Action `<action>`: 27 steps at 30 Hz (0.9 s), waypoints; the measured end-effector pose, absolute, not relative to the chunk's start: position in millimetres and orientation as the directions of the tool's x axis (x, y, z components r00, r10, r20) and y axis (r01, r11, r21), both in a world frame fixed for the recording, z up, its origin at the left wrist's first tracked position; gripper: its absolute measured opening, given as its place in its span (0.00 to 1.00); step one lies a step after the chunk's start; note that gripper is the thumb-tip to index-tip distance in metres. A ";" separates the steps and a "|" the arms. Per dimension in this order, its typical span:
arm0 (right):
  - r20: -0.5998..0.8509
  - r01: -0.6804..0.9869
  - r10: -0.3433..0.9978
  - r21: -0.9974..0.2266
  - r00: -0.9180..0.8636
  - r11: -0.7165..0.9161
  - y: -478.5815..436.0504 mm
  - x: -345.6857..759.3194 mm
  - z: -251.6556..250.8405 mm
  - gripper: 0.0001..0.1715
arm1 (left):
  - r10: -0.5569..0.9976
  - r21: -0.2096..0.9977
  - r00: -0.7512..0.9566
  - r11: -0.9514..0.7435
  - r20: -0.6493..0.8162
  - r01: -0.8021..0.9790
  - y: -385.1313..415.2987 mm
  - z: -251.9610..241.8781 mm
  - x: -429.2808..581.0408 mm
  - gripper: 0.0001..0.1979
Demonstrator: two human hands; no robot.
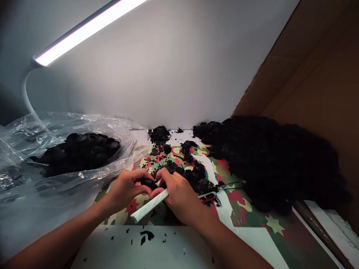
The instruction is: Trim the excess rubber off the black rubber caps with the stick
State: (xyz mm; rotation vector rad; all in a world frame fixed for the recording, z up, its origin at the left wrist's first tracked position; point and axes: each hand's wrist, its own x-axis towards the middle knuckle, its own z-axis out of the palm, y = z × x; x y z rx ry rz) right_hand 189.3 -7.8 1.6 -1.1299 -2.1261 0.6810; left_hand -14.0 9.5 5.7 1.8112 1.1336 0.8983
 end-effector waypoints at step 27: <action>0.206 0.269 0.928 -0.917 -0.309 0.293 -3.6 191.6 6.0 0.25 | 0.975 0.953 0.210 -0.010 0.077 -0.303 1.4 7.4 -8.1 0.11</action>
